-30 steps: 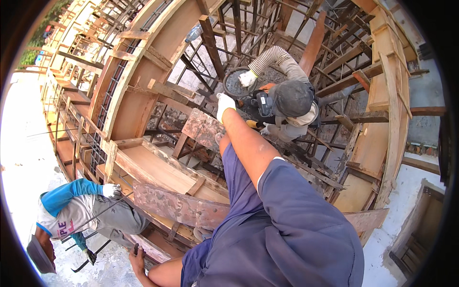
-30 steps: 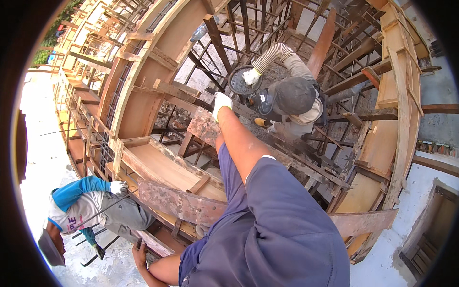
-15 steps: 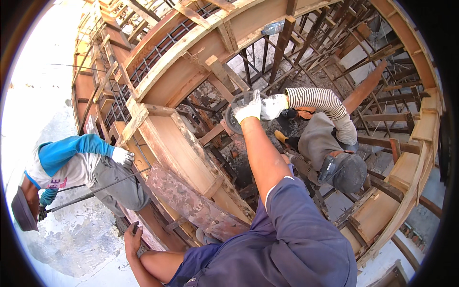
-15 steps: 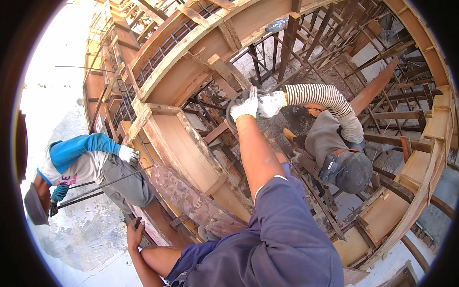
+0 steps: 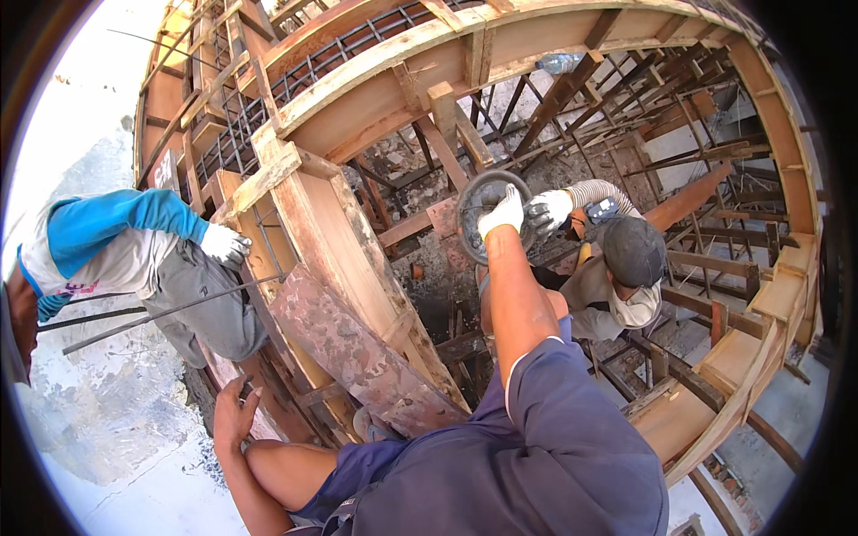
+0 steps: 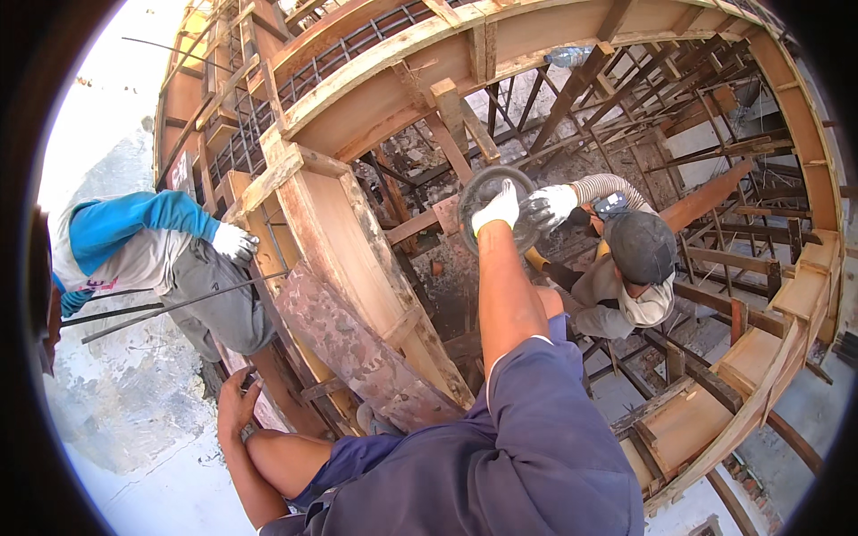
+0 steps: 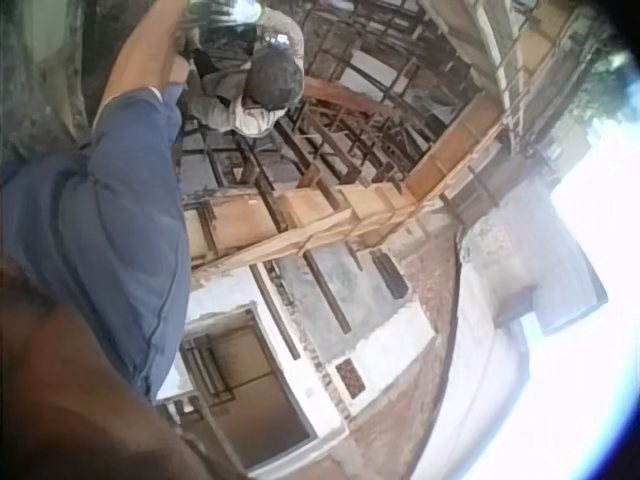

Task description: The person applies concrete to the edge of a wooden structure using a trowel, taking mortar from a bucket and smoothing it along the rim.

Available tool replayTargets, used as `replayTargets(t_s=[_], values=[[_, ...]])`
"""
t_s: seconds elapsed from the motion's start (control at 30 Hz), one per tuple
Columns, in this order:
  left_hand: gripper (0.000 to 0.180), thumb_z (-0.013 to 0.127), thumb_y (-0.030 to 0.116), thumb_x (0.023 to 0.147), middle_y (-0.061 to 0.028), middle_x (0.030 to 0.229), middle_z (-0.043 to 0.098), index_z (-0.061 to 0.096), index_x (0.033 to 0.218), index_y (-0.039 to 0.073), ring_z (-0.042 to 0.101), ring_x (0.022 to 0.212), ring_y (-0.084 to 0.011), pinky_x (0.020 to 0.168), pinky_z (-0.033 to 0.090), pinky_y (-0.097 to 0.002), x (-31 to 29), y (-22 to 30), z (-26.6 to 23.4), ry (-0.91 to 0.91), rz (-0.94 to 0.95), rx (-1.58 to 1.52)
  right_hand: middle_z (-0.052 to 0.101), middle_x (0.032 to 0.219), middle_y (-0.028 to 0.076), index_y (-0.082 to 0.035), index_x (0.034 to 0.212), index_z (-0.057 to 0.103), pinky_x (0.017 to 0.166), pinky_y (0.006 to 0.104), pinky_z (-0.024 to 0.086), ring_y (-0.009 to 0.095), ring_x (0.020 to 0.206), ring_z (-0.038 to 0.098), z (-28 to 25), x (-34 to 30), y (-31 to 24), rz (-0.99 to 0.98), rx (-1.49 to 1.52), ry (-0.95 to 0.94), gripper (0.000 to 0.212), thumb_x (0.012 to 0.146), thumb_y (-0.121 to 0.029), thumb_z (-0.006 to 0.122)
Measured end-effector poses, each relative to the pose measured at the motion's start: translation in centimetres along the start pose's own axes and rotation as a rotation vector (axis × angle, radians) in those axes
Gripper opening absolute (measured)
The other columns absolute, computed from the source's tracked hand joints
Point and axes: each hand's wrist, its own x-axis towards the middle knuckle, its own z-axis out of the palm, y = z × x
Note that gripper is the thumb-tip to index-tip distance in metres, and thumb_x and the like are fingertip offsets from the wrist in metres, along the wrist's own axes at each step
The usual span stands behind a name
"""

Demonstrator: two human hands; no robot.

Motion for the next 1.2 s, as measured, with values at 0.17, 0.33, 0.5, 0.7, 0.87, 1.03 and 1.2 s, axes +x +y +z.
replayTargets(t_s=[0.17,0.33,0.5,0.7,0.87,1.03,1.2], values=[[0.045,0.073,0.019,0.091,-0.0276,0.122,0.068,0.065,0.128,-0.005,0.065,0.115,-0.043,0.101,0.05,-0.0442,0.1,0.7,0.1,0.115,0.259,0.04,0.065,0.13,0.01,-0.007,0.135,0.065,0.1,0.0429,0.046,0.024,0.111,0.061,0.9,-6.6,-2.8,-0.08,-0.312,-0.089,0.047,0.098,-0.036,0.067],[0.045,0.073,0.018,0.09,-0.025,0.12,0.068,0.065,0.128,-0.004,0.064,0.111,-0.0443,0.098,0.051,-0.0458,-0.7,1.1,-0.1,0.143,0.369,-0.01,0.045,0.062,-0.004,-0.02,0.081,0.06,0.058,0.0385,0.045,0.015,0.055,0.044,3.9,-19.3,-5.3,-0.305,-0.599,-0.34,0.023,0.093,-0.031,0.077],[0.042,0.073,0.02,0.09,-0.0203,0.109,0.068,0.066,0.125,-0.001,0.065,0.102,-0.0417,0.091,0.052,-0.0473,-3.8,-1.2,-1.4,0.326,0.396,-0.038,0.024,0.056,-0.01,-0.021,0.079,0.055,0.048,0.0307,0.024,0.009,0.047,0.02,4.4,-32.1,-4.2,-0.452,-0.77,-0.641,0.028,0.1,-0.032,0.07],[0.031,0.072,0.03,0.091,-0.0125,0.089,0.061,0.066,0.1,0.001,0.064,0.085,-0.0335,0.077,0.05,-0.0447,-13.4,0.5,-1.4,0.143,0.912,-0.275,0.035,0.055,-0.007,0.0,0.117,0.066,0.043,0.0259,0.026,0.005,0.044,0.029,3.4,-48.7,0.9,-0.42,-1.093,-0.884,0.036,0.1,-0.032,0.067],[0.022,0.07,0.024,0.084,-0.0059,0.081,0.058,0.062,0.087,0.003,0.063,0.08,-0.0244,0.072,0.049,-0.0376,-19.0,0.4,2.5,0.198,1.233,-0.254,0.034,0.055,-0.008,0.003,0.12,0.067,0.042,0.0235,0.023,0.004,0.042,0.028,1.8,-56.7,8.4,-0.193,-1.255,-1.136,0.042,0.103,-0.035,0.063],[0.021,0.067,0.02,0.078,-0.0038,0.08,0.057,0.063,0.088,0.002,0.062,0.078,-0.0189,0.066,0.047,-0.0329,-21.5,-3.0,3.3,0.514,1.113,-0.219,0.035,0.057,-0.01,0.004,0.117,0.067,0.041,0.0219,0.022,0.002,0.042,0.028,-0.7,-62.5,21.1,-0.155,-1.462,-1.398,0.039,0.102,-0.032,0.063],[0.025,0.065,0.021,0.083,-0.0023,0.079,0.056,0.067,0.097,0.0,0.061,0.076,-0.0166,0.061,0.044,-0.0316,-21.9,-6.9,3.1,0.714,0.895,-0.178,0.044,0.059,-0.008,0.001,0.112,0.071,0.044,0.0233,0.026,0.004,0.046,0.034,-2.1,-64.1,32.6,-0.046,-1.504,-1.699,0.033,0.098,-0.029,0.067]])
